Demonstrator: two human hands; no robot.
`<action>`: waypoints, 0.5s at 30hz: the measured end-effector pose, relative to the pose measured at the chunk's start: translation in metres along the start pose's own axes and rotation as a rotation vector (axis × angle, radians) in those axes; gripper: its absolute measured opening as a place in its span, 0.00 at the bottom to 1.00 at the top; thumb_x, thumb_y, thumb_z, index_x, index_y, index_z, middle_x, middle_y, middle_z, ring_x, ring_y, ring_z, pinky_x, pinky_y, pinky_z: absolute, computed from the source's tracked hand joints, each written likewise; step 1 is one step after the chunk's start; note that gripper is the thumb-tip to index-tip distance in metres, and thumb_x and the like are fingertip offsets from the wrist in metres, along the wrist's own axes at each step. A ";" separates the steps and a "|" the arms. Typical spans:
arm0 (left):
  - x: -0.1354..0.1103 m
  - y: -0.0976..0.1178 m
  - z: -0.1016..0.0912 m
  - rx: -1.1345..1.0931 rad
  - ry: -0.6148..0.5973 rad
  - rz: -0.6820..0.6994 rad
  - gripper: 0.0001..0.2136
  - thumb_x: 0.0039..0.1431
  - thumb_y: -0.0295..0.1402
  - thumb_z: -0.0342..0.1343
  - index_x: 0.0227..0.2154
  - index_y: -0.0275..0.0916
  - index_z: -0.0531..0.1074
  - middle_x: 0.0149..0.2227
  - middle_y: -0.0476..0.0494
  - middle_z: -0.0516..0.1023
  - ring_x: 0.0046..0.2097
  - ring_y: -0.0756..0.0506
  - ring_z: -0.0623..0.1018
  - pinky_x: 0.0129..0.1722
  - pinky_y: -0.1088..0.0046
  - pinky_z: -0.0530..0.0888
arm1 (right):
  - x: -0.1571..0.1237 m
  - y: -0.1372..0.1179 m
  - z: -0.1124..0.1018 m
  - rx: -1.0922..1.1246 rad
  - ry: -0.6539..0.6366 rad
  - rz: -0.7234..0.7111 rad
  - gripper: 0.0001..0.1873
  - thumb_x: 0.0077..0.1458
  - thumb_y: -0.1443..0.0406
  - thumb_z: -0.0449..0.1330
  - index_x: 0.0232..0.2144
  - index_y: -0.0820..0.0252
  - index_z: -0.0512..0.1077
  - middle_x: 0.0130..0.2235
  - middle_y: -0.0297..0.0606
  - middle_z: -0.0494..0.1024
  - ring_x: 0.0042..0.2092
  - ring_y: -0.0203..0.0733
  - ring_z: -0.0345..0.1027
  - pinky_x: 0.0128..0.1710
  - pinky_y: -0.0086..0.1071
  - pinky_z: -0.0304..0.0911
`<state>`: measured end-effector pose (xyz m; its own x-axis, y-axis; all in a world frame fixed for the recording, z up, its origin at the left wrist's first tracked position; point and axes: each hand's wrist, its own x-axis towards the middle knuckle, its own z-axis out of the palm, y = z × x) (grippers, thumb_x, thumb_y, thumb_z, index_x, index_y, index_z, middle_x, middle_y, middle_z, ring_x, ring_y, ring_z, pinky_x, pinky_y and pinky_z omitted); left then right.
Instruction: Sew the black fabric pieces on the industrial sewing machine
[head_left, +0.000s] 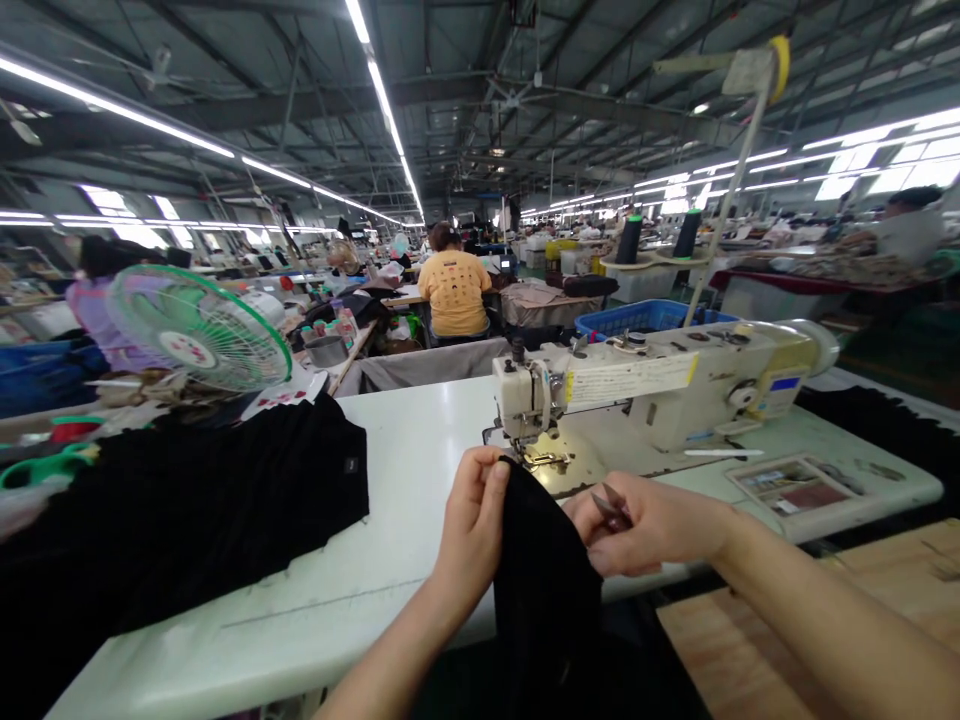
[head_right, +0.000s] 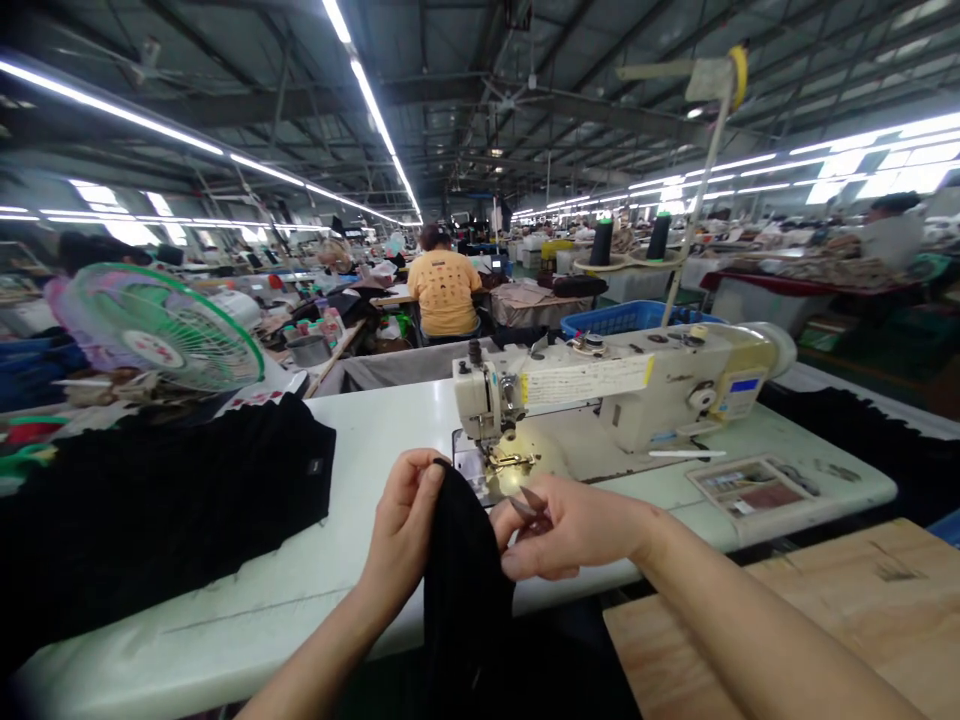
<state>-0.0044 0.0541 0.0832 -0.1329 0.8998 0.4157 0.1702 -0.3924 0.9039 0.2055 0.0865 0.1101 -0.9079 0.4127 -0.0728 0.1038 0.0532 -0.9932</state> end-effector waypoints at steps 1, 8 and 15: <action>0.000 0.001 0.000 -0.007 -0.001 -0.007 0.08 0.65 0.40 0.50 0.34 0.41 0.67 0.29 0.51 0.70 0.32 0.49 0.71 0.33 0.74 0.69 | -0.001 -0.001 0.001 -0.030 0.013 -0.010 0.18 0.52 0.55 0.67 0.30 0.66 0.74 0.28 0.31 0.66 0.22 0.26 0.55 0.19 0.23 0.48; -0.009 0.005 0.006 0.035 0.025 -0.087 0.07 0.67 0.37 0.47 0.36 0.42 0.67 0.30 0.52 0.69 0.33 0.49 0.70 0.34 0.74 0.67 | 0.000 -0.005 0.019 -0.350 0.123 0.001 0.01 0.49 0.70 0.64 0.28 0.63 0.76 0.31 0.32 0.69 0.28 0.29 0.56 0.26 0.25 0.52; -0.015 -0.015 0.008 0.166 0.175 0.107 0.06 0.68 0.34 0.45 0.41 0.42 0.66 0.33 0.51 0.71 0.35 0.49 0.71 0.37 0.73 0.68 | 0.009 0.004 0.027 -0.400 0.550 -0.116 0.07 0.59 0.61 0.57 0.34 0.58 0.70 0.25 0.30 0.66 0.24 0.32 0.55 0.24 0.27 0.52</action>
<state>0.0032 0.0477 0.0626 -0.2700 0.8022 0.5325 0.3483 -0.4342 0.8307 0.1869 0.0658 0.1034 -0.5953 0.7798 0.1936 0.2564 0.4127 -0.8740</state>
